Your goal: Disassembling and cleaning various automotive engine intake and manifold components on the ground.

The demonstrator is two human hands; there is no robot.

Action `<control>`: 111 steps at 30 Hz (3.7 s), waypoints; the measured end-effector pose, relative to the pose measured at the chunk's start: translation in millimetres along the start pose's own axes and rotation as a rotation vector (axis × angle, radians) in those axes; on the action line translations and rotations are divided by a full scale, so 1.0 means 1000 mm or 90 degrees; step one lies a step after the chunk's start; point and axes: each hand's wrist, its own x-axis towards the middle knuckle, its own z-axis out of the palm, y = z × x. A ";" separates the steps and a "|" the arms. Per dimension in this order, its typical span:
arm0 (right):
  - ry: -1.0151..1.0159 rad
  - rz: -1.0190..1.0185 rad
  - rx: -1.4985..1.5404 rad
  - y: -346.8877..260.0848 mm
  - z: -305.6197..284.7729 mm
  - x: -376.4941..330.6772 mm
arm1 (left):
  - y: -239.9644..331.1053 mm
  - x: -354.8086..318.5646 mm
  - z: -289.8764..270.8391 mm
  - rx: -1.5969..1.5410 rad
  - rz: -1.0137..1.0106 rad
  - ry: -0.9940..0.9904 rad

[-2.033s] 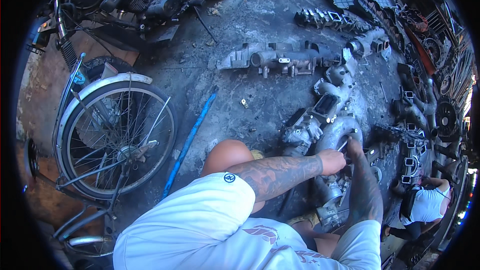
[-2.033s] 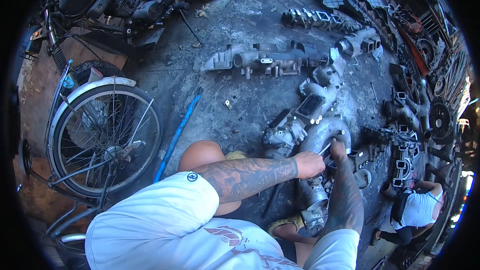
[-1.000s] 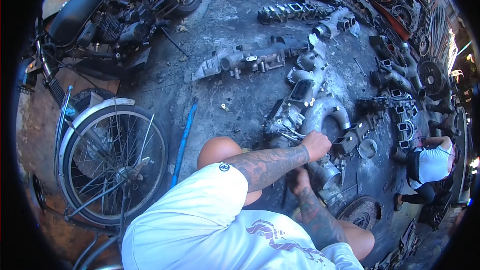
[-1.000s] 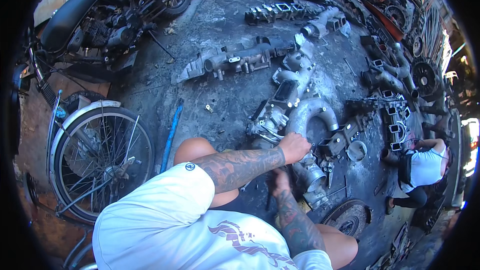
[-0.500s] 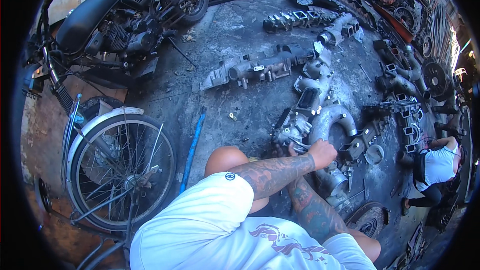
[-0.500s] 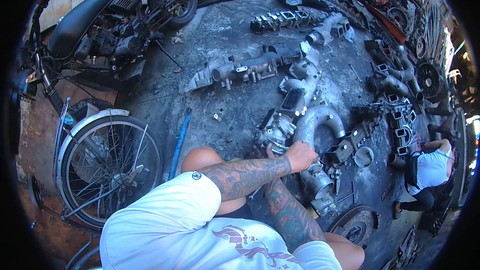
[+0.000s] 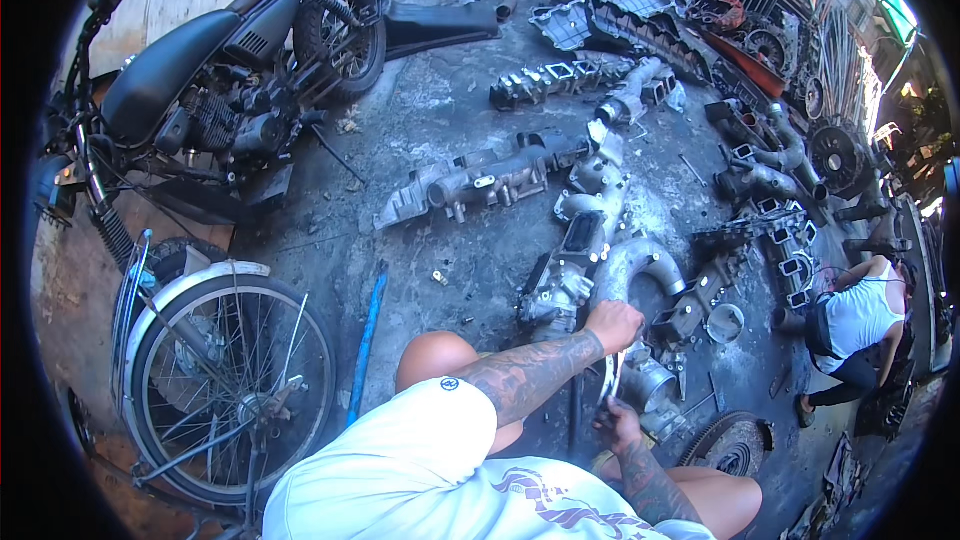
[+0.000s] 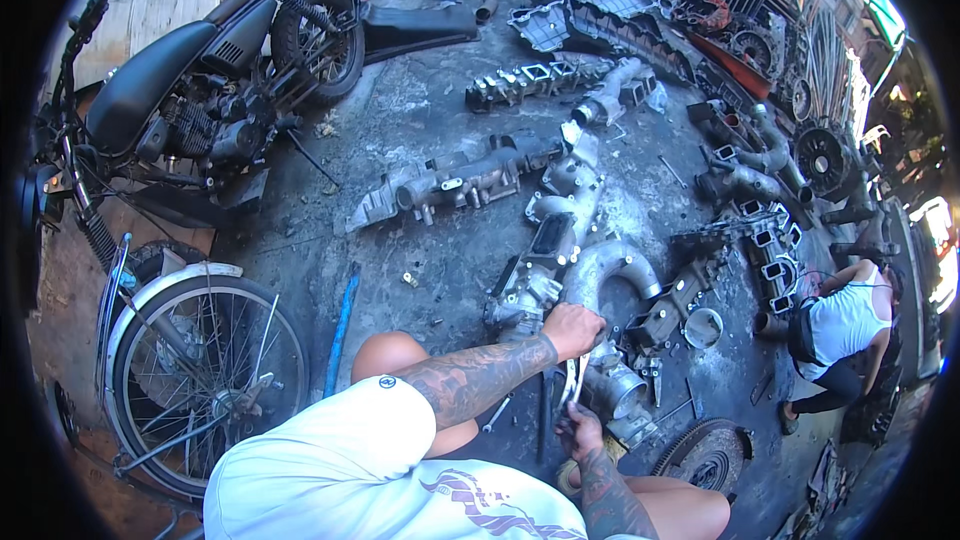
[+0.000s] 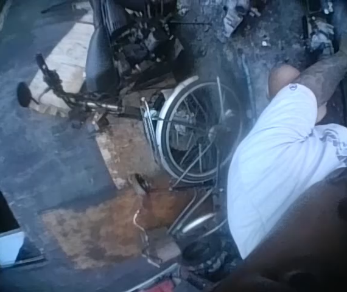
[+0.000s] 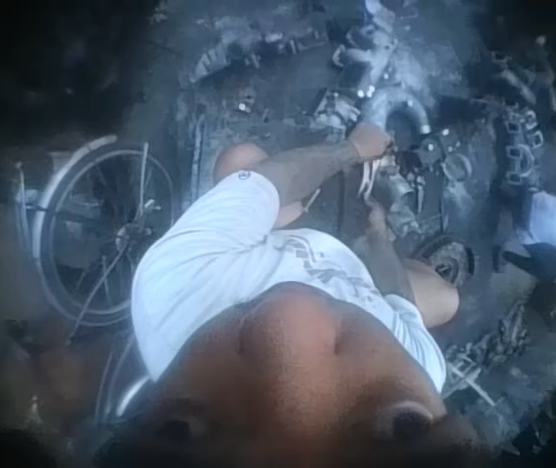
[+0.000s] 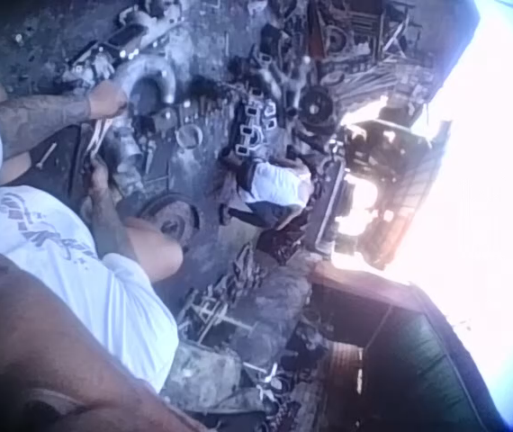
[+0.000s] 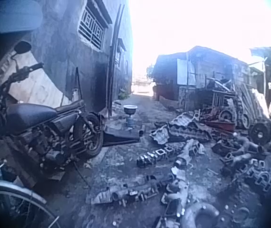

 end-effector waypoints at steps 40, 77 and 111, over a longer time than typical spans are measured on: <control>0.095 -0.272 -0.895 -0.201 0.054 0.149 | -0.029 -0.001 -0.053 -0.137 0.123 -0.259; -0.339 -0.006 0.252 0.030 0.194 0.064 | -0.016 -0.005 -0.043 0.003 0.215 -0.118; 0.145 -0.084 -0.686 -0.183 -0.014 0.085 | -0.033 0.014 -0.064 -0.218 -0.016 -0.322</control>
